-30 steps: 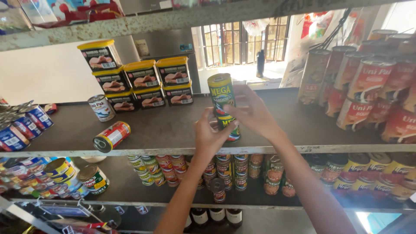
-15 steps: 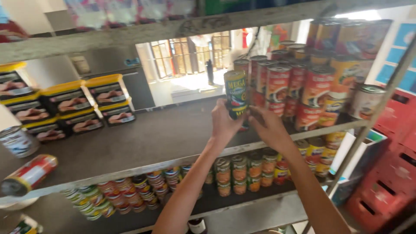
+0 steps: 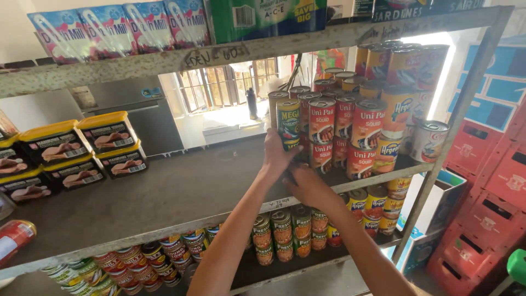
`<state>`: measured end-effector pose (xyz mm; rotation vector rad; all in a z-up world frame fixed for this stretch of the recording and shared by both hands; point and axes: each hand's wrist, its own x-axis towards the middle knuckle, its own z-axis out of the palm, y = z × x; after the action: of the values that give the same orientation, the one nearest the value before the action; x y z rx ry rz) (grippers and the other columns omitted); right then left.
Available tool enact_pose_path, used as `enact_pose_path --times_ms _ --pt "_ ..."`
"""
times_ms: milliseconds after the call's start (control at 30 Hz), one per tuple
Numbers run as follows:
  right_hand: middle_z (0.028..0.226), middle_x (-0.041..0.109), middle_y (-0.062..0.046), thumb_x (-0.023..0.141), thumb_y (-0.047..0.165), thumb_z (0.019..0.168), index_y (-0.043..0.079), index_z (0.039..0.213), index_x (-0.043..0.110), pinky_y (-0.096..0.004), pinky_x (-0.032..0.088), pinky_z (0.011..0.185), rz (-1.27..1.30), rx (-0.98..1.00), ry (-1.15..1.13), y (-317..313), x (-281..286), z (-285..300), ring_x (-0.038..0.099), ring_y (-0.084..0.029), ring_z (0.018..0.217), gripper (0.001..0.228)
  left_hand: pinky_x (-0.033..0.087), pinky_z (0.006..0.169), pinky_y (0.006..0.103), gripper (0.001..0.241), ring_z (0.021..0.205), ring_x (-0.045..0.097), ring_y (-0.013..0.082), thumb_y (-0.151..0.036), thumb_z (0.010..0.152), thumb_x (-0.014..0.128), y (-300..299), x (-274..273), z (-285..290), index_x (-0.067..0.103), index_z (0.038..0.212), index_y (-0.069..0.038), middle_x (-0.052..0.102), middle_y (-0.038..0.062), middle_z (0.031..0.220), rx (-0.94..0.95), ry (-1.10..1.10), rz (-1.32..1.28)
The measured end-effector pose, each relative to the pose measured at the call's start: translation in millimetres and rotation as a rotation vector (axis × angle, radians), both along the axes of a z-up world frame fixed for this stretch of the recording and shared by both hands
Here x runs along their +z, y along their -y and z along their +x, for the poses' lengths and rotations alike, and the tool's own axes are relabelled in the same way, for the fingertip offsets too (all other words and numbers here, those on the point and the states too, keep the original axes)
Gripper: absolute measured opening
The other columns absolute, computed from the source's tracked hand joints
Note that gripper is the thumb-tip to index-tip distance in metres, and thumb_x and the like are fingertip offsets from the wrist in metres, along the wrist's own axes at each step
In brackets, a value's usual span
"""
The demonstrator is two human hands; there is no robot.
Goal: Organizing and stacking various canned food items on shelves in a grocery store.
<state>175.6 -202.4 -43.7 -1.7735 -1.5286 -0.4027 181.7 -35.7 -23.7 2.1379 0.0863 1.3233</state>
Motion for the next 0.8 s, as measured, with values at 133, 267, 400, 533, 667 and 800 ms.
enact_pose_path --times_ms 133,267,400,533,667,800 --pt "0.122 0.063 -0.03 0.071 0.018 0.085 -0.006 0.128 0.056 -0.05 0.046 0.099 -0.031 0.022 -0.051 -3.4 4.3 6.8 0.057 -0.048 0.117 0.051 0.054 0.085 0.0452 0.074 0.096 0.067 0.0405 -0.026 0.064 0.097 -6.4 -2.6 12.3 0.049 0.111 0.007 0.065 0.024 0.102 -0.014 0.004 0.004" --pt "0.12 0.063 -0.03 0.072 0.021 0.088 -0.006 0.122 0.056 -0.049 0.046 0.1 -0.119 -0.078 -0.083 -8.2 2.3 14.3 0.058 -0.047 0.117 0.047 0.056 0.085 0.0448 0.08 0.098 0.068 0.0398 -0.025 0.062 0.098 -18.0 -8.8 16.9 0.048 0.117 0.004 0.067 0.023 0.105 -0.045 -0.029 0.004" --pt "0.124 0.063 -0.031 0.07 0.015 0.085 -0.006 0.12 0.058 -0.05 0.047 0.099 -0.039 0.019 -0.031 -12.8 2.1 15.5 0.058 -0.048 0.118 0.043 0.057 0.085 0.0456 0.085 0.105 0.069 0.0426 -0.012 0.062 0.091 -30.4 -21.9 19.5 0.046 0.133 0.0 0.071 0.024 0.106 -0.044 -0.155 0.019" --pt "0.124 0.06 -0.034 0.069 0.014 0.082 -0.009 0.125 0.054 -0.05 0.046 0.098 0.011 0.043 -0.018 -14.6 6.3 9.2 0.056 -0.051 0.118 0.052 0.057 0.085 0.0477 0.083 0.108 0.067 0.0467 -0.003 0.067 0.083 -26.1 -27.8 17.4 0.042 0.139 0.002 0.071 0.027 0.107 -0.017 -0.214 -0.032" --pt "0.126 0.062 -0.03 0.068 0.017 0.087 -0.006 0.124 0.058 -0.049 0.048 0.097 -0.101 -0.08 -0.059 -11.0 6.5 4.8 0.058 -0.048 0.117 0.046 0.056 0.085 0.0498 0.073 0.107 0.065 0.0495 0.0 0.071 0.077 -26.4 -35.1 24.7 0.042 0.135 0.006 0.068 0.031 0.107 0.012 -0.212 -0.004" --pt "0.122 0.065 -0.027 0.067 0.018 0.088 -0.003 0.124 0.062 -0.049 0.049 0.092 -0.014 -0.149 -0.095 -2.4 18.2 -16.2 0.061 -0.045 0.113 0.042 0.057 0.089 0.0509 0.049 0.11 0.066 0.0492 -0.001 0.089 0.061 -38.8 -45.2 15.5 0.045 0.133 0.011 0.067 0.036 0.111 0.006 -0.346 0.047"
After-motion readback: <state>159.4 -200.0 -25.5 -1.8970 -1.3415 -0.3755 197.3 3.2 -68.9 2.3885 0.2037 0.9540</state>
